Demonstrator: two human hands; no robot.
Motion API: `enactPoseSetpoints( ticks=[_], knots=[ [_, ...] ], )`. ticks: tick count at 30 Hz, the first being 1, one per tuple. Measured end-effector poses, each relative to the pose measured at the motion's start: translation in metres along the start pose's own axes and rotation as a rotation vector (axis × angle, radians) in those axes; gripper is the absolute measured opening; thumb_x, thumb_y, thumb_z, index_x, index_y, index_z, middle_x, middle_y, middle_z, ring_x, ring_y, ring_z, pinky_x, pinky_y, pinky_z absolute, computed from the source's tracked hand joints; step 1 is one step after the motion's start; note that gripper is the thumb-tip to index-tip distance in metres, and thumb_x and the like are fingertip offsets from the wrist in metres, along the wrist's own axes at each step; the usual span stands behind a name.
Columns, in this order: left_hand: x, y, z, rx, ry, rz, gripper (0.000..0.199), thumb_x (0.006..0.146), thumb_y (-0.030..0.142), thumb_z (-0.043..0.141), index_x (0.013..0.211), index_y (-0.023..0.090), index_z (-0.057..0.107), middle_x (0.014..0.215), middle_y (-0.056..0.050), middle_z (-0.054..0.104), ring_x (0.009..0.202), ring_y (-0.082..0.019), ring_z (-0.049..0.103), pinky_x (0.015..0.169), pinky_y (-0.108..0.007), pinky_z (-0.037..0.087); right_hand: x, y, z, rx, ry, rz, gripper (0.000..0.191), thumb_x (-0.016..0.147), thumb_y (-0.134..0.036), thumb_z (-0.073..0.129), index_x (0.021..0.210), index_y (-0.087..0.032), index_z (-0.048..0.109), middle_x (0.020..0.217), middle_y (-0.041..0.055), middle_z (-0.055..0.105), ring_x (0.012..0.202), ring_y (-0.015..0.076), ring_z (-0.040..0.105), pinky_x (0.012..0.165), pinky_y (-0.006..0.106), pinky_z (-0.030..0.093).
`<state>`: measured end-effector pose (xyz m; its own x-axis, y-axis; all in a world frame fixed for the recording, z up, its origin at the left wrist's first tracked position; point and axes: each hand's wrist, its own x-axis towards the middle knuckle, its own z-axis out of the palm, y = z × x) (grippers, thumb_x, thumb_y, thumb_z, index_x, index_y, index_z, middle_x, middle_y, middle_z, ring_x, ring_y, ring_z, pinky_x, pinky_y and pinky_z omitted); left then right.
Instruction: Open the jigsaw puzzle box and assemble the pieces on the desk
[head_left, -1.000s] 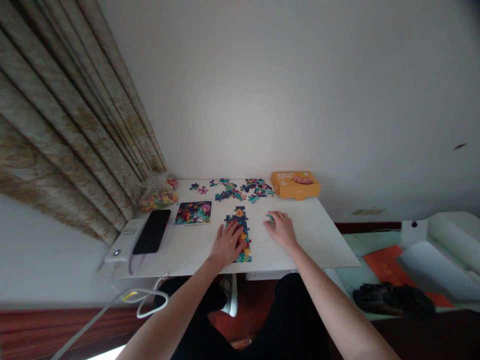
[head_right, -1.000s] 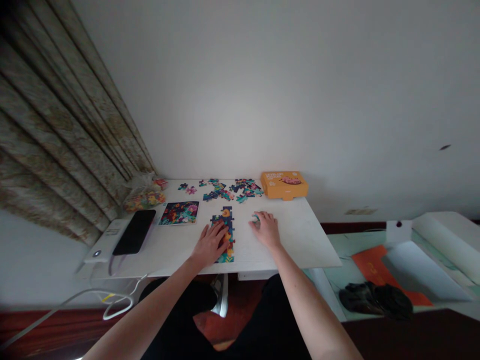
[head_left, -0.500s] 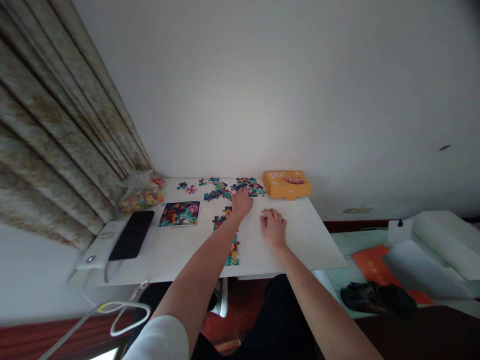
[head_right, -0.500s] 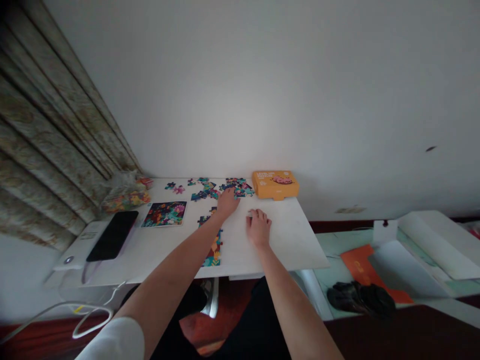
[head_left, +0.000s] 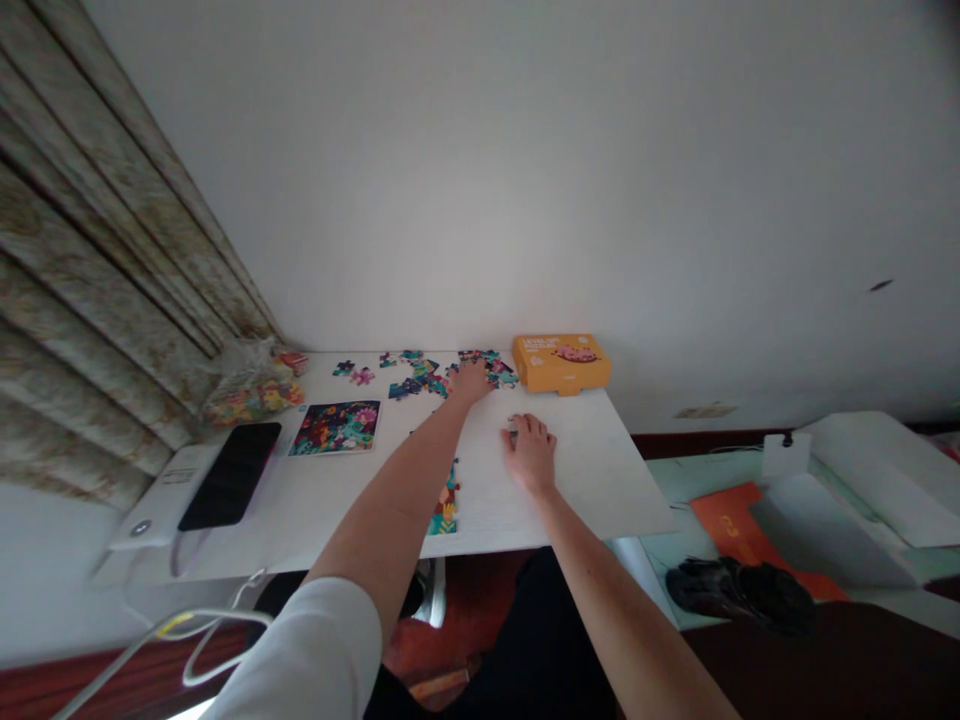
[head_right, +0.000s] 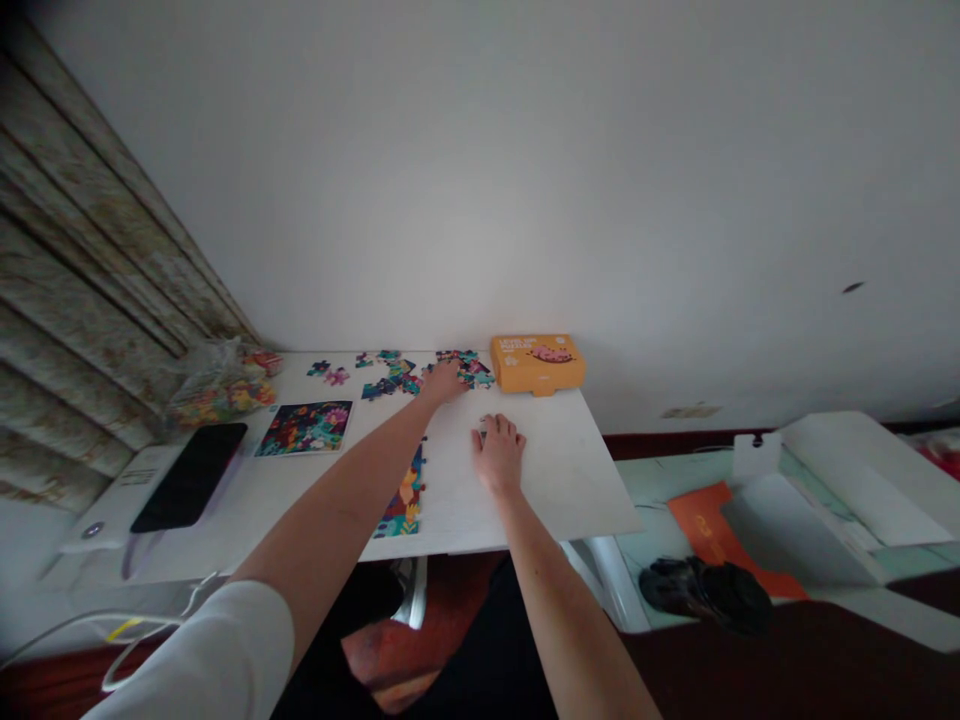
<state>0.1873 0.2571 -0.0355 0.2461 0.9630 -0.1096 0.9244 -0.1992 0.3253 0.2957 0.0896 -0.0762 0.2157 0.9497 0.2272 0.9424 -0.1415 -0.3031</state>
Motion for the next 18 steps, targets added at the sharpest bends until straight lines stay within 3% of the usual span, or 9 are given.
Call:
enactPoseSetpoints(
  ticks=[7, 10, 14, 18],
  knots=[
    [-0.013, -0.003, -0.007, 0.061, 0.087, 0.08, 0.052, 0.091, 0.022, 0.061, 0.141, 0.02, 0.051, 0.128, -0.017, 0.069, 0.127, -0.032, 0.06, 0.111, -0.049, 0.037, 0.0, -0.001, -0.003, 0.007, -0.012, 0.005, 0.032, 0.103, -0.037, 0.049, 0.128, -0.02, 0.062, 0.134, 0.0147, 0.063, 0.12, 0.0283, 0.054, 0.094, 0.039, 0.037],
    [-0.021, -0.007, -0.01, 0.054, 0.08, 0.08, 0.049, 0.094, 0.018, 0.055, 0.143, 0.021, 0.051, 0.135, -0.015, 0.066, 0.127, -0.029, 0.061, 0.108, -0.043, 0.042, 0.0, -0.001, -0.003, 0.005, -0.021, 0.004, 0.033, 0.104, -0.038, 0.048, 0.128, -0.02, 0.062, 0.133, 0.0146, 0.063, 0.12, 0.0283, 0.054, 0.094, 0.039, 0.037],
    [-0.027, -0.013, -0.014, 0.05, 0.023, 0.075, 0.034, 0.098, 0.031, 0.054, 0.13, 0.022, 0.063, 0.135, -0.013, 0.067, 0.128, -0.029, 0.06, 0.107, -0.043, 0.043, 0.0, 0.0, -0.002, 0.002, -0.03, 0.005, 0.033, 0.104, -0.038, 0.047, 0.128, -0.021, 0.062, 0.133, 0.0144, 0.063, 0.121, 0.0282, 0.054, 0.095, 0.04, 0.037],
    [-0.03, -0.018, -0.014, 0.054, -0.079, 0.122, 0.04, 0.082, 0.045, 0.077, 0.115, 0.024, 0.071, 0.131, -0.01, 0.069, 0.126, -0.032, 0.061, 0.112, -0.045, 0.039, 0.0, 0.001, 0.0, 0.003, -0.03, 0.008, 0.033, 0.104, -0.034, 0.045, 0.128, -0.021, 0.063, 0.133, 0.0139, 0.063, 0.12, 0.0273, 0.054, 0.095, 0.039, 0.037]
  ],
)
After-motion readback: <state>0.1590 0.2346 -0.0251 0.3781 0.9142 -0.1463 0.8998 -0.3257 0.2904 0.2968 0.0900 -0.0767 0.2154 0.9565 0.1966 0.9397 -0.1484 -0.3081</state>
